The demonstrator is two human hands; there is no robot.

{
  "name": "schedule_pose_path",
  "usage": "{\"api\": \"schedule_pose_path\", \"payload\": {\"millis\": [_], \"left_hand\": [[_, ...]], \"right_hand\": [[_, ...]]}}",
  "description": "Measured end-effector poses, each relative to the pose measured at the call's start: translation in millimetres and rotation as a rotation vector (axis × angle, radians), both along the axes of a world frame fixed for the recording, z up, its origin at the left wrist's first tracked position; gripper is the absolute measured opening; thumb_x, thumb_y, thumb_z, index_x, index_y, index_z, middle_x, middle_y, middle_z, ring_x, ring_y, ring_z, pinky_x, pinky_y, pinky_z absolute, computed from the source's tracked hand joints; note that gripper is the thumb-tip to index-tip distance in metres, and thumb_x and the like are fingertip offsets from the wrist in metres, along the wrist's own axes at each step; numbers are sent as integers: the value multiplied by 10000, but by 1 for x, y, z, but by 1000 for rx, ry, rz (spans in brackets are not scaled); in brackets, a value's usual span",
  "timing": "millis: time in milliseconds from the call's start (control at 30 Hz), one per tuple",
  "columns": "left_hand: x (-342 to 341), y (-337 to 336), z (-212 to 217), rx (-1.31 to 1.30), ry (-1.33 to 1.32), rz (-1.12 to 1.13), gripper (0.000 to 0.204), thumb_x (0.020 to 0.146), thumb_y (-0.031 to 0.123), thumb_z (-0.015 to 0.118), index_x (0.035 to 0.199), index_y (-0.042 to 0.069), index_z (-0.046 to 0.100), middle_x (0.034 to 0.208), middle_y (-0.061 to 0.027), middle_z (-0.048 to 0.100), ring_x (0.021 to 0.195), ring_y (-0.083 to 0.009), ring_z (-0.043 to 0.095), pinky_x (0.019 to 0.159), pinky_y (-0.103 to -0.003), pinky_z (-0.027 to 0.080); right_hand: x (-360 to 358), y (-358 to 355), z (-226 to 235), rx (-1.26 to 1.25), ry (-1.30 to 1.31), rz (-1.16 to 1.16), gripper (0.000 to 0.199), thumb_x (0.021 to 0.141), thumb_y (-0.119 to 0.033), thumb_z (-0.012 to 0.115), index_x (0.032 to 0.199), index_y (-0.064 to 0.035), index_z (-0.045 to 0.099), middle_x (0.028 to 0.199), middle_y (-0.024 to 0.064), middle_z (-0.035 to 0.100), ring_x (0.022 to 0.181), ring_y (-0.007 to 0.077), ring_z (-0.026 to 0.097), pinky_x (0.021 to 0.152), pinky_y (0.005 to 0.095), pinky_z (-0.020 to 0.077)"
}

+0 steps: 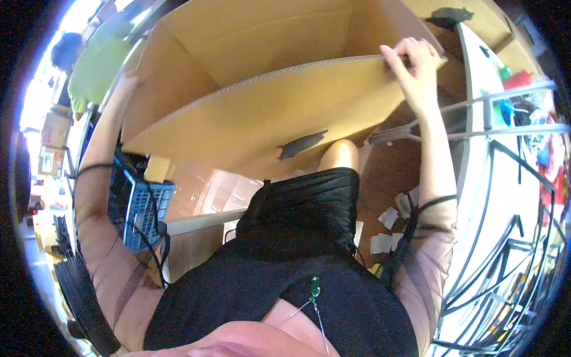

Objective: The person closes and seals a cardboard box filled with black panels using a tape dispenser, sets it aside, and then unfolds and folds the flaps of a flat cardboard box to assemble a new box.

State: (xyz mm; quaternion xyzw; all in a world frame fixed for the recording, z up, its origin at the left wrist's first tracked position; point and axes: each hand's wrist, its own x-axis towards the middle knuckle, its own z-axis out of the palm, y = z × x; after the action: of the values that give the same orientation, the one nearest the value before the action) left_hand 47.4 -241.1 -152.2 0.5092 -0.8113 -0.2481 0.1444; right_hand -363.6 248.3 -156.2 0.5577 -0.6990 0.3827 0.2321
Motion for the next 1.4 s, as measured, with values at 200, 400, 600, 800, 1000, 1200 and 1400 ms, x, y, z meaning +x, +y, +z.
{"api": "schedule_pose_path", "payload": {"millis": [200,400,600,800,1000,1200,1400], "left_hand": [[45,92,12,267,349,118,425,783,-7,579,1207,-34,567,1031,-125,665,877,-206,652,782,-330,515],[56,76,16,245,297,76,483,816,14,562,1289,-44,488,1173,-149,607,984,-216,623,862,-337,491],[58,88,12,251,272,-70,634,844,36,483,1445,60,283,1388,-127,433,1206,-216,479,1010,-327,377],[36,107,13,226,341,-189,678,762,-19,450,1425,56,326,1350,-107,482,1208,-188,479,1000,-301,371],[40,98,-3,195,466,-132,644,742,-83,448,1377,8,392,1294,-111,528,1151,-188,524,950,-277,409],[0,118,-2,101,460,-69,633,744,-89,437,1368,6,396,1228,-158,577,1102,-194,564,904,-259,441],[-62,149,-72,-243,88,-140,650,718,-54,429,1358,-3,325,1236,-340,405,1152,-459,432,1014,-480,349]], "right_hand": [[-6,-22,8,154,-93,79,312,857,-265,633,662,-87,467,655,5,448,698,168,452,908,334,306],[29,-27,1,202,-91,105,264,866,-231,613,697,-83,476,672,20,435,731,163,453,917,327,275],[33,-27,32,426,-257,-144,368,841,-332,655,655,-52,504,600,56,468,593,194,473,669,294,404],[-44,-45,74,776,629,-432,931,610,-382,840,1364,-73,390,1131,265,560,1113,347,529,932,431,439],[-104,-46,20,807,-661,-234,1104,682,-220,786,1499,-103,53,1380,256,400,1279,255,421,1077,337,311],[-59,-47,33,717,-830,-5,745,779,-40,550,1449,-29,225,1223,84,516,1020,178,531,917,297,421],[-66,-54,42,1038,-451,-141,706,762,-35,534,1405,18,246,1123,216,559,992,222,562,848,320,463]]}}
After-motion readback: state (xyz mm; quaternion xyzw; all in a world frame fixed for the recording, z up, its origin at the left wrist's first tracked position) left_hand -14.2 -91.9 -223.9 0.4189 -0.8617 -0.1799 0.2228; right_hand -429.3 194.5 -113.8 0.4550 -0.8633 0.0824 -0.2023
